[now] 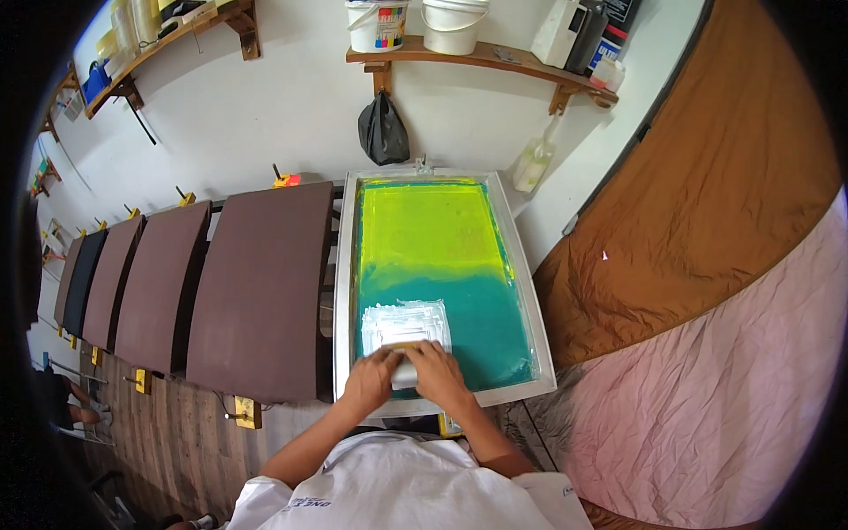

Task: Spreading white ink onto a screen using a squeegee at a screen printing station.

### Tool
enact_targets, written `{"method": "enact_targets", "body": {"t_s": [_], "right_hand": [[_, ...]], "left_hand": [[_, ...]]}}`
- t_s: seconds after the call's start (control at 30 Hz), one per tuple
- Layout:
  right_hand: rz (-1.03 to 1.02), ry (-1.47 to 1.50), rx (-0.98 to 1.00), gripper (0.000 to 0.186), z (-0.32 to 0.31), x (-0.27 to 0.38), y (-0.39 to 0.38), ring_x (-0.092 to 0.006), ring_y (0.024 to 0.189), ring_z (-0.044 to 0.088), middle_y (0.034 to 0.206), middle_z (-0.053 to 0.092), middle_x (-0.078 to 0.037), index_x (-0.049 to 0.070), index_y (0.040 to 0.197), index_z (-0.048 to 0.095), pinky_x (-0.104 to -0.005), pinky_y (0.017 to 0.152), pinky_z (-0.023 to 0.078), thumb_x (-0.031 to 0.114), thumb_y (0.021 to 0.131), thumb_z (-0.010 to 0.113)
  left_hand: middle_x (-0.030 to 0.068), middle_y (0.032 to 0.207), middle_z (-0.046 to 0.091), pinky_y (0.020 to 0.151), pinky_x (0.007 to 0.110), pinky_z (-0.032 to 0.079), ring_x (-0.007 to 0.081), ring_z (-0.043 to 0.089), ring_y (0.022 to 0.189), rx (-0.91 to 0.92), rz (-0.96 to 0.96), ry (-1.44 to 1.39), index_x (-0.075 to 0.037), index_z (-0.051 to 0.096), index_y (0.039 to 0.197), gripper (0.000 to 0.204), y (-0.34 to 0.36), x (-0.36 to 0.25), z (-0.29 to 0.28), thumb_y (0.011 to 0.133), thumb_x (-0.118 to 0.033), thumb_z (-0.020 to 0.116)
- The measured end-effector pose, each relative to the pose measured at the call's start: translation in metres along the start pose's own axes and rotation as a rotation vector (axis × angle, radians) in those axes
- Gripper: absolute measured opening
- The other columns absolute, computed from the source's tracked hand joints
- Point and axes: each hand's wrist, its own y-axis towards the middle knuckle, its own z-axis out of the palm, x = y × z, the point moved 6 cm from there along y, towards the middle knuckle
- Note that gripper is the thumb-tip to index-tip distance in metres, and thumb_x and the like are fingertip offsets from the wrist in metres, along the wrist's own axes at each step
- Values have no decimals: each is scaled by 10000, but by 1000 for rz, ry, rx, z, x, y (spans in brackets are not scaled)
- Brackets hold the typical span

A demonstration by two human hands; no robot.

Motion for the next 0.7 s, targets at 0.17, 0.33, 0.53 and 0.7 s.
{"method": "enact_targets", "body": {"t_s": [0.17,0.33,0.53,0.7], "right_hand": [[-7,43,42,507,-1,15,-48,-344,1071,569,1117,604,-132,59,1144,616,-437,917,491,-45,648,646],[26,13,229,400,-19,12,-18,-357,997,621,1003,650,-146,80,1080,657,-465,856,511,-12,692,631],[21,-68,39,306,-19,-7,48,-371,971,629,981,648,-159,71,1041,646,-466,803,532,-21,751,613],[1,13,-9,489,5,-5,6,-364,1063,558,1110,596,-151,55,1146,581,-449,914,482,-58,672,618]], "left_hand": [[214,1132,650,828,441,532,379,663,963,99,0,-40,-39,613,1181,502,-34,-27,-7,682,14,622],[157,789,681,665,450,554,345,689,734,207,-14,-12,-87,659,1009,277,-14,-14,-8,734,-78,633],[191,846,680,695,463,551,381,674,790,15,-35,-26,-49,665,1015,302,45,25,-16,727,16,600],[195,1003,664,730,462,552,388,668,845,-68,-3,-89,-49,645,1066,392,3,10,-1,691,58,602]]}}
